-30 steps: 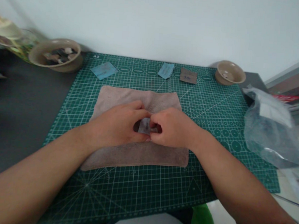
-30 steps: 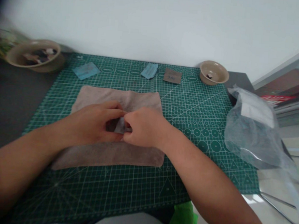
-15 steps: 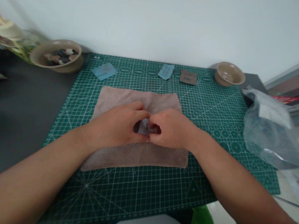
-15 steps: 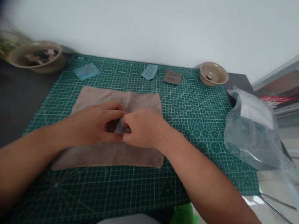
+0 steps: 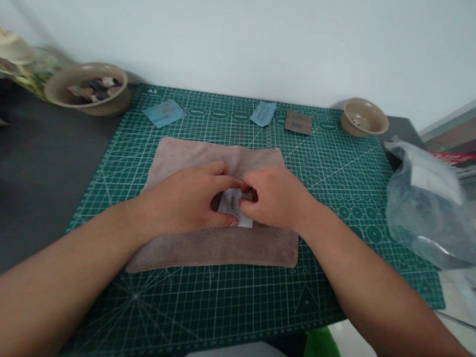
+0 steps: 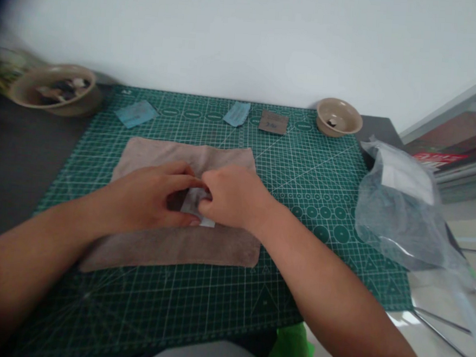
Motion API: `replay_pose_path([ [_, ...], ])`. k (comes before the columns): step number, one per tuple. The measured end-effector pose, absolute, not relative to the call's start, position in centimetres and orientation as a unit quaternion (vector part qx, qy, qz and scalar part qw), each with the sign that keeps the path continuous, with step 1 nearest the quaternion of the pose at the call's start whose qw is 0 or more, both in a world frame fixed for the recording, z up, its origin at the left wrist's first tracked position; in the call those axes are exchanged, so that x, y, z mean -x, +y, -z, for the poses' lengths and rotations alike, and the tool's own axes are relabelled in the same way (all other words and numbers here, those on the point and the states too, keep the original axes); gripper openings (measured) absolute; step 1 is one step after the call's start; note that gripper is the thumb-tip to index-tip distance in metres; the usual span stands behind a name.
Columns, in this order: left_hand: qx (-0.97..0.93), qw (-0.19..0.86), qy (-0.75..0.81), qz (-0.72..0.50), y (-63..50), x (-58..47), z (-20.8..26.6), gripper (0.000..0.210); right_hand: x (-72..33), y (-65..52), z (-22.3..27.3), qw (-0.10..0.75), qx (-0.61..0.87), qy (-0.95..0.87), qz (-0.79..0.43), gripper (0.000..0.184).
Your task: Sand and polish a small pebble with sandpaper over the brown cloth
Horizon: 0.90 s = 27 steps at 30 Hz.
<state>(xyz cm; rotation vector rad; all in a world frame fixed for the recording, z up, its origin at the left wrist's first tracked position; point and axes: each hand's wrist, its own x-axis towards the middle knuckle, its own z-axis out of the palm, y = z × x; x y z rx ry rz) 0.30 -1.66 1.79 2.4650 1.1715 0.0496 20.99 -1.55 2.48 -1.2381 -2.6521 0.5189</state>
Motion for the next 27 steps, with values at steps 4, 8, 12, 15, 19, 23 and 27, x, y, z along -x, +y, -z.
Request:
replay_pose_path([
  [4,-0.887,0.202,0.415,-0.012,-1.61,-0.20,-1.69,0.045,-21.08,-1.53,-2.60,0.067,0.387,-0.899,-0.191,0.019],
  [8,-0.886,0.205,0.415,-0.022,-1.64,-0.15,-1.68,0.053,-21.23,-1.41,-2.65,0.081,0.420,-0.889,-0.164,0.019],
  [12,-0.888,0.201,0.414,-0.013,-1.67,-0.15,-1.68,0.042,-21.26,-1.46,-2.58,0.069,0.372,-0.904,-0.199,0.019],
  [15,-0.888,0.202,0.412,-0.019,-1.66,-0.19,-1.70,0.058,-21.29,-1.51,-2.50,0.094,0.417,-0.886,-0.181,0.019],
  [19,-0.890,0.197,0.412,-0.012,-1.68,-0.26,-1.84,0.038,-21.04,-1.74,-2.46,0.085,0.381,-0.901,-0.189,0.020],
  [23,-0.887,0.198,0.416,-0.002,-1.78,-0.37,-2.07,0.051,-21.12,-1.60,-2.47,0.064,0.407,-0.893,-0.180,0.020],
  [27,-0.885,0.202,0.420,-0.002,-1.84,-0.45,-2.10,0.046,-21.01,-1.62,-2.60,0.075,0.410,-0.893,-0.171,0.020],
])
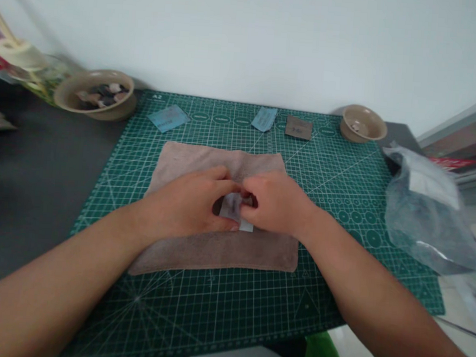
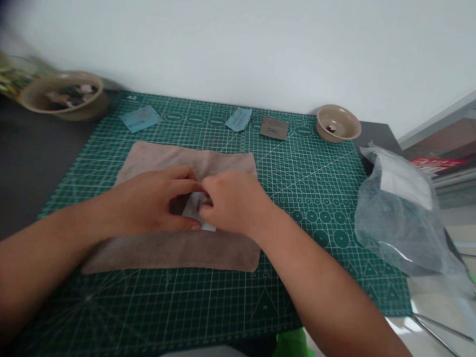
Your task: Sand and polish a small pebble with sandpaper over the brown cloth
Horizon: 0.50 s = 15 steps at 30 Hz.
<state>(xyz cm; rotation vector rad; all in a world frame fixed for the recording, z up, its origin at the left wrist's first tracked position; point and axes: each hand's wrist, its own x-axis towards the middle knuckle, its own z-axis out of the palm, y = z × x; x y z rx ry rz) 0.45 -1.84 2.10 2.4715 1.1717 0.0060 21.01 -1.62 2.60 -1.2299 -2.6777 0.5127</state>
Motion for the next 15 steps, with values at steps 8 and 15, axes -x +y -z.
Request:
replay_pose_path([
  [8,-0.886,0.203,0.417,-0.012,-1.80,-0.28,-1.91,0.052,-21.15,-1.64,-2.54,0.070,0.424,-0.887,-0.166,0.019],
  [15,-0.884,0.208,0.418,-0.015,-1.81,-0.29,-2.02,0.055,-20.96,-1.73,-2.43,0.084,0.428,-0.885,-0.165,0.018],
])
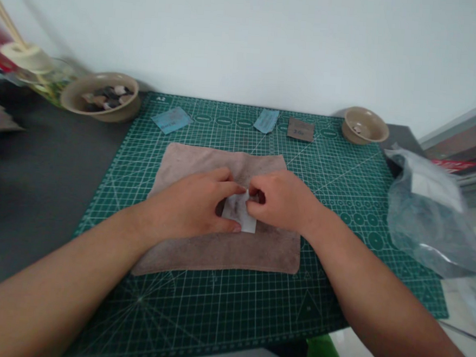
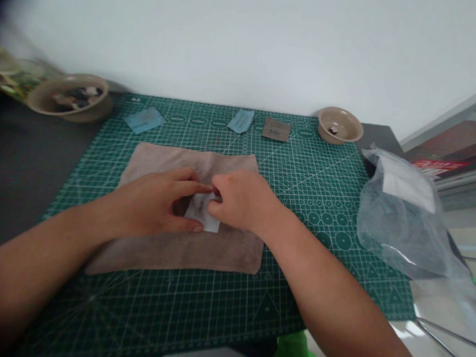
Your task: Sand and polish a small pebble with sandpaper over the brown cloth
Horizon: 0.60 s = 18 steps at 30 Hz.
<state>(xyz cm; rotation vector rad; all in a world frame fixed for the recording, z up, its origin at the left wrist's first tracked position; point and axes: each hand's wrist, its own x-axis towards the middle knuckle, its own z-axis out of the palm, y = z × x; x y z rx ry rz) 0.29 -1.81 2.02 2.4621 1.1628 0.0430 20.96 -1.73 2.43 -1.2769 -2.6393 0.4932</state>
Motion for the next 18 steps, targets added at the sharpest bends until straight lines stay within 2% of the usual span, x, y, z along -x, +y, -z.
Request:
replay_pose_path([
  [4,-0.884,0.202,0.422,-0.010,-1.86,-0.35,-2.13,0.037,-20.98,-1.79,-2.54,0.068,0.380,-0.900,-0.201,0.018],
  [9,-0.886,0.202,0.418,-0.013,-1.92,-0.45,-2.22,0.052,-20.99,-1.75,-2.40,0.076,0.440,-0.880,-0.163,0.019],
  [13,-0.886,0.197,0.419,0.002,-1.90,-0.50,-2.21,0.033,-20.81,-1.83,-2.31,0.068,0.378,-0.905,-0.181,0.019],
  [17,-0.890,0.198,0.411,-0.012,-1.86,-0.51,-2.21,0.052,-20.84,-1.83,-2.31,0.074,0.419,-0.890,-0.165,0.019],
  [18,-0.890,0.198,0.412,-0.013,-1.86,-0.52,-2.22,0.051,-20.83,-1.86,-2.31,0.078,0.420,-0.890,-0.160,0.019],
])
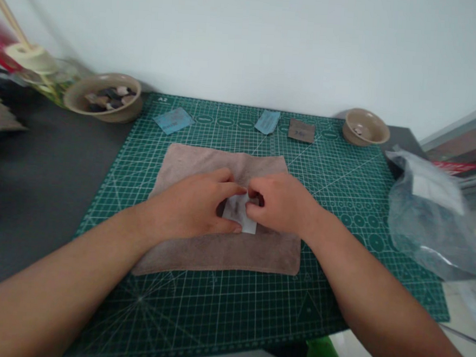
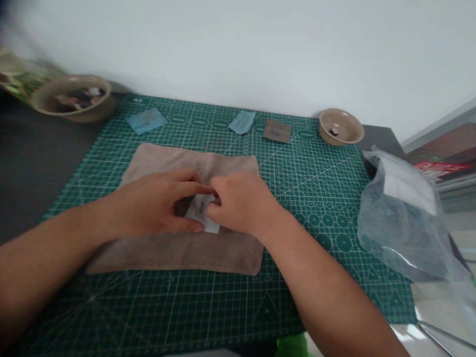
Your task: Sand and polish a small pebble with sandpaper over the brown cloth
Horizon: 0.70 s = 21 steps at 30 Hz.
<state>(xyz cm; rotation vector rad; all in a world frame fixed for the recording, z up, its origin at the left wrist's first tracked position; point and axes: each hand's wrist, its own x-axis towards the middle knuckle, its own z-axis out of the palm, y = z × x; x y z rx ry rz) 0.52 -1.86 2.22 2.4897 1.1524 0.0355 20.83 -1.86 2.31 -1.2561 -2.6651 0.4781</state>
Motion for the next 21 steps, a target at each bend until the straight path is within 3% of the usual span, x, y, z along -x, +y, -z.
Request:
replay_pose_path([
  [4,-0.884,0.200,0.422,-0.003,-1.88,-0.54,-2.22,0.033,-20.80,-1.91,-2.33,0.065,0.374,-0.908,-0.177,0.020],
  [8,-0.888,0.203,0.413,-0.016,-1.90,-0.44,-2.11,0.053,-20.97,-1.77,-2.30,0.084,0.429,-0.887,-0.151,0.020],
  [12,-0.888,0.199,0.415,-0.008,-1.94,-0.35,-2.03,0.036,-20.85,-1.93,-2.31,0.070,0.369,-0.910,-0.176,0.020],
  [17,-0.891,0.191,0.411,-0.007,-1.93,-0.33,-2.13,0.054,-21.08,-1.93,-2.41,0.086,0.430,-0.885,-0.154,0.020],
  [21,-0.890,0.192,0.414,-0.002,-1.98,-0.34,-2.17,0.042,-21.12,-1.90,-2.45,0.065,0.369,-0.908,-0.188,0.021],
])
